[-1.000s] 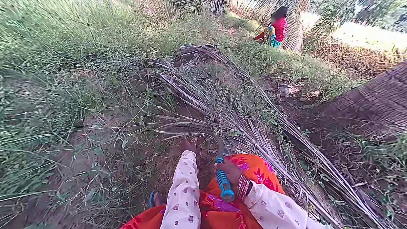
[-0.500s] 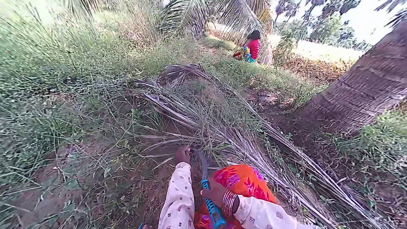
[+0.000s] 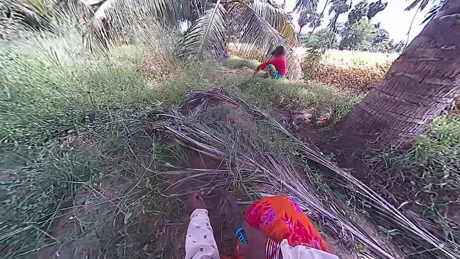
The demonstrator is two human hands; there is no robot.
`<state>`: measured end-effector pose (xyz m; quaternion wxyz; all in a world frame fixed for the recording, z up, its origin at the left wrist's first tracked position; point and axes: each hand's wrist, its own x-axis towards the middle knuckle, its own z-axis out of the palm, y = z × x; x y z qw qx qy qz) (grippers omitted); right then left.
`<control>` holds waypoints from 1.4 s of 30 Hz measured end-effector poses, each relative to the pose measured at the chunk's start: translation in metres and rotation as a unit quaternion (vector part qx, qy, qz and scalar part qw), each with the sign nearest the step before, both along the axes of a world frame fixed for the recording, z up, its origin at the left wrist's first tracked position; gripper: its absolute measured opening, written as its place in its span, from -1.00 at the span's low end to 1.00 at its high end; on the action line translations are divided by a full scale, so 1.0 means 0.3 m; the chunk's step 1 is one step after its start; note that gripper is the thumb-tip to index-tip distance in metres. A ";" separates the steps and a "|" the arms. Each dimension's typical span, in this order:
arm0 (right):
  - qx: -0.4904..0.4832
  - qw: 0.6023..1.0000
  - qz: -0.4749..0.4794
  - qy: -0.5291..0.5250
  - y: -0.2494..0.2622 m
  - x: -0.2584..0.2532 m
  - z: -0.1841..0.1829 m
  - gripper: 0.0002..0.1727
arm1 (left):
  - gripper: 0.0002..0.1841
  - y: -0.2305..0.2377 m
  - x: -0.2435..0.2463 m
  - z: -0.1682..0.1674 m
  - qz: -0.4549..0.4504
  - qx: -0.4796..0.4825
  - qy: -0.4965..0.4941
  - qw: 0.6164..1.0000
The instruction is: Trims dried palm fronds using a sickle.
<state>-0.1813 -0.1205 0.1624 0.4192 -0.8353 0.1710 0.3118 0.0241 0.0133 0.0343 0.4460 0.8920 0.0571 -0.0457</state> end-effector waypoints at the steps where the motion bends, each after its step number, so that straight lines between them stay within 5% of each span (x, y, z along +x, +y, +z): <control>1: 0.019 1.000 -0.014 -0.007 -0.006 0.000 -0.002 -0.23 | -0.70 0.024 0.007 -0.010 0.025 -0.016 0.001 1.000; 9: 0.082 0.988 -0.085 -0.101 0.012 -0.003 0.011 -0.30 | -0.68 0.112 -0.010 -0.059 0.107 -0.091 0.001 0.990; 14: 0.192 0.888 -0.288 -0.302 0.019 -0.005 -0.020 -0.38 | -0.55 0.131 -0.021 -0.033 0.197 -0.095 0.004 0.976; 16: 0.200 0.848 -0.350 -0.343 0.010 0.015 -0.021 -0.36 | -0.38 0.114 -0.005 -0.044 0.168 -0.060 0.015 0.984; 20: 0.204 0.829 -0.412 -0.319 -0.011 0.034 -0.041 -0.37 | -0.29 0.010 -0.029 -0.013 0.044 -0.004 0.039 0.998; 24: 0.265 0.810 -0.479 -0.210 -0.016 0.053 -0.018 -0.75 | -0.27 -0.113 -0.062 0.013 -0.074 -0.017 0.017 0.997; 30: 0.234 0.889 -0.377 -0.113 -0.026 0.059 -0.016 -0.53 | -0.16 -0.219 -0.094 0.058 -0.135 -0.017 -0.012 0.991; 35: 0.217 0.909 -0.340 -0.101 -0.030 0.030 -0.036 -0.45 | -0.09 -0.228 -0.109 0.089 -0.102 -0.037 0.025 0.994; 42: 0.121 0.973 -0.193 -0.025 -0.016 0.020 -0.002 -0.24 | -0.26 -0.240 -0.086 0.067 -0.126 -0.092 -0.065 0.986</control>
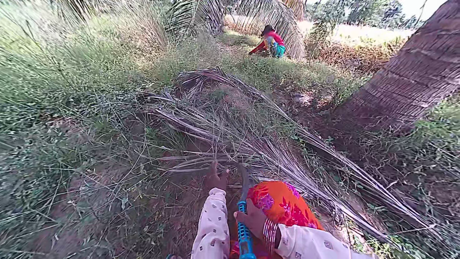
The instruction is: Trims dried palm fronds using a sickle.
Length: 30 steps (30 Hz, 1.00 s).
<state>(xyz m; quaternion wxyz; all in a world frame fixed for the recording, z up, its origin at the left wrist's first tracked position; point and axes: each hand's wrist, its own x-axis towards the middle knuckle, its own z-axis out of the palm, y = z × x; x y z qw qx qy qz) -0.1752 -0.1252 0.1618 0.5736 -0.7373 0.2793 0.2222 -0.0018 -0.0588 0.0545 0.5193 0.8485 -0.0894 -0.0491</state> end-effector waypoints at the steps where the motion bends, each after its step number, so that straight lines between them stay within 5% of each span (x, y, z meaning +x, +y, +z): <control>1: -0.005 1.000 0.023 0.009 0.003 0.009 0.000 -0.25 | -0.39 -0.003 -0.003 0.008 -0.019 -0.001 -0.011 1.000; 3: -0.015 0.998 0.054 0.022 0.007 0.023 -0.013 -0.24 | -0.62 -0.018 -0.010 0.009 -0.034 -0.012 -0.021 0.999; 15: -0.092 0.985 0.135 0.058 0.034 0.044 -0.023 -0.23 | -0.67 0.017 0.035 -0.042 -0.007 -0.086 0.066 0.994; 21: -0.054 0.992 0.098 0.051 0.015 -0.044 0.004 -0.33 | -0.62 0.082 0.043 -0.044 -0.024 0.096 0.141 0.985; 30: -0.053 0.998 0.041 -0.004 0.027 -0.197 0.024 -0.37 | -0.61 0.092 -0.004 0.021 -0.036 0.137 0.151 0.978</control>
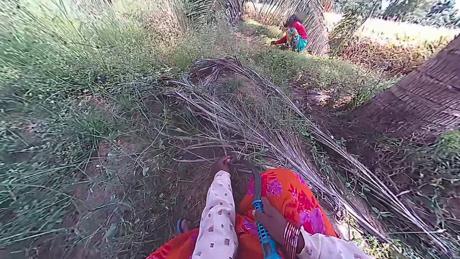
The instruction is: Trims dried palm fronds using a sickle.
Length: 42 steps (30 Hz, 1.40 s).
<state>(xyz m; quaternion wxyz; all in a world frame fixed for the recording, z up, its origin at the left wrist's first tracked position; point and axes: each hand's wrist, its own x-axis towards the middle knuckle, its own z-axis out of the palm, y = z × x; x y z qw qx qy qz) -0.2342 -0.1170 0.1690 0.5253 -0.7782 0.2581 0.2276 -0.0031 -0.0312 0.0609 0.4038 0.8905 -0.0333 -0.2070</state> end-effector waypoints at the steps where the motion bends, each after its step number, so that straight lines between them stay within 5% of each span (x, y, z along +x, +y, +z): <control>1: -0.001 1.000 0.001 0.001 -0.006 -0.014 0.007 -0.37 | -0.61 0.000 -0.004 -0.001 0.001 -0.010 0.004 1.000; 10: 0.028 0.998 -0.040 -0.026 -0.052 -0.098 0.051 -0.36 | -0.63 -0.019 -0.021 0.030 -0.004 -0.002 0.034 0.999; 17: 0.112 0.983 -0.120 -0.089 -0.070 -0.166 0.021 -0.47 | -0.66 0.181 0.093 -0.166 0.151 -0.149 -0.011 0.977; 22: 0.123 0.975 -0.134 -0.127 -0.021 -0.118 -0.020 -0.44 | -0.57 0.198 0.081 -0.045 0.168 -0.193 0.003 0.967; 27: 0.110 0.982 -0.104 -0.111 -0.017 -0.097 -0.030 -0.42 | -0.34 0.144 0.075 -0.043 0.151 -0.163 -0.043 0.974; 34: 0.028 0.999 0.046 0.004 -0.037 -0.064 0.005 -0.33 | -0.25 -0.029 -0.017 0.046 -0.030 -0.065 0.044 0.996; 38: 0.005 0.998 0.068 0.007 -0.034 -0.058 0.002 -0.29 | -0.54 -0.058 -0.042 0.067 0.024 -0.171 0.018 0.985; 42: 0.064 0.998 -0.002 -0.022 -0.017 -0.027 -0.021 -0.33 | -0.57 0.005 -0.018 0.096 -0.054 -0.207 0.002 0.977</control>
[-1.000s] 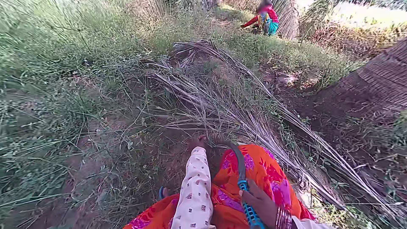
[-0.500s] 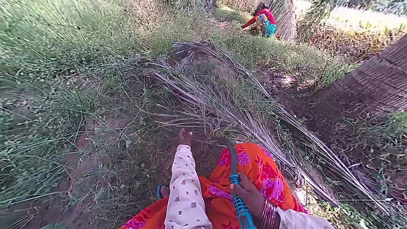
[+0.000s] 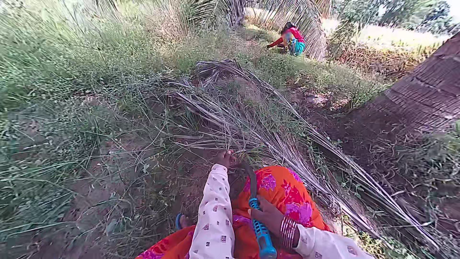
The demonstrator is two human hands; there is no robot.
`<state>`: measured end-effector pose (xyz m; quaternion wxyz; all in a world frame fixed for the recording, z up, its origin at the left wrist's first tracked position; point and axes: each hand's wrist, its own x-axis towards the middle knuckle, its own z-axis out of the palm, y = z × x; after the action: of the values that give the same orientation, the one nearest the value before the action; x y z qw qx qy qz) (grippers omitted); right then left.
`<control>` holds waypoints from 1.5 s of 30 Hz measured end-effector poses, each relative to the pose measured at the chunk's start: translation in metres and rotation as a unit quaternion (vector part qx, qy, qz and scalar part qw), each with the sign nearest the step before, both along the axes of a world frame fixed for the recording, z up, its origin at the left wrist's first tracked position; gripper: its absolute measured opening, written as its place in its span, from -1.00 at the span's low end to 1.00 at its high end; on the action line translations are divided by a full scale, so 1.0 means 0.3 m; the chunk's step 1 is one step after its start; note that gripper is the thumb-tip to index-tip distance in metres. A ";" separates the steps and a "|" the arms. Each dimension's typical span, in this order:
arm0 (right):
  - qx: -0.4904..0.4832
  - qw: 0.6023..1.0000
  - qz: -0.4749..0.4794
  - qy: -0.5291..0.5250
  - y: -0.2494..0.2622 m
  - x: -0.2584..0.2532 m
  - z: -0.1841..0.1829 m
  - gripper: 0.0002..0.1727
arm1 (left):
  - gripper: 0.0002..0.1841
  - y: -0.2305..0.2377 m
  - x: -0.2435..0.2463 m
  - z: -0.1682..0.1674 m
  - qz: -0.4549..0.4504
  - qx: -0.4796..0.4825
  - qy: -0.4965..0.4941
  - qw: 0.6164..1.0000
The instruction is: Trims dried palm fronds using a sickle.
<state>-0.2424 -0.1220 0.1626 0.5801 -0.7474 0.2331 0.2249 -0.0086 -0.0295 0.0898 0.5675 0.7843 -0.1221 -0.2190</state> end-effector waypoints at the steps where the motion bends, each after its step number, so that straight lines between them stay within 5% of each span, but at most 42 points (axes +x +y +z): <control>1: 0.020 1.000 -0.011 -0.008 0.007 0.019 -0.007 -0.36 | -0.58 0.011 -0.001 0.018 -0.022 -0.003 -0.009 1.000; 8: 0.001 0.999 0.029 0.021 0.043 0.028 -0.027 -0.31 | -0.60 0.036 -0.018 -0.012 0.048 -0.023 0.030 0.998; 11: 0.005 1.000 -0.002 0.002 0.018 -0.086 0.026 -0.32 | -0.61 0.096 0.014 -0.090 0.186 -0.048 0.033 0.981; 14: 0.055 0.997 -0.034 -0.030 -0.012 -0.160 0.058 -0.43 | -0.59 0.220 0.040 -0.049 0.333 -0.116 0.013 0.936; 18: 0.110 0.974 -0.154 -0.124 0.023 -0.133 0.028 -0.51 | -0.45 0.344 0.081 0.009 0.396 -0.107 0.010 0.912; 21: 0.109 0.943 -0.225 -0.221 0.040 -0.073 0.012 -0.49 | -0.18 0.352 0.059 0.064 0.361 0.041 0.012 0.931; 26: 0.065 0.948 -0.246 -0.193 0.014 0.023 0.013 -0.55 | -0.56 0.268 0.017 0.098 0.117 0.133 0.080 0.981; 28: 0.076 0.959 -0.229 -0.152 0.012 0.032 0.014 -0.60 | -0.53 0.221 0.005 0.023 0.057 0.111 0.135 0.983; 30: 0.078 0.974 -0.182 -0.113 0.007 0.035 0.013 -0.56 | -0.39 0.180 -0.002 -0.130 0.076 0.105 0.123 0.984; 33: 0.021 0.996 -0.062 -0.053 -0.003 0.032 0.011 -0.39 | -0.29 0.141 -0.007 -0.164 0.072 0.095 0.192 0.974; 41: -0.040 0.998 0.057 0.000 -0.018 0.054 0.007 -0.30 | -0.45 0.006 -0.027 -0.026 0.033 0.087 0.048 0.995; 45: -0.038 0.998 0.053 -0.001 -0.014 0.065 0.002 -0.28 | -0.56 -0.031 -0.029 -0.025 0.023 0.033 0.055 0.998</control>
<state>-0.2230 -0.1263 0.1633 0.5386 -0.7804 0.2015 0.2455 -0.0173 -0.0389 0.0825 0.5518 0.7920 -0.0653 -0.2532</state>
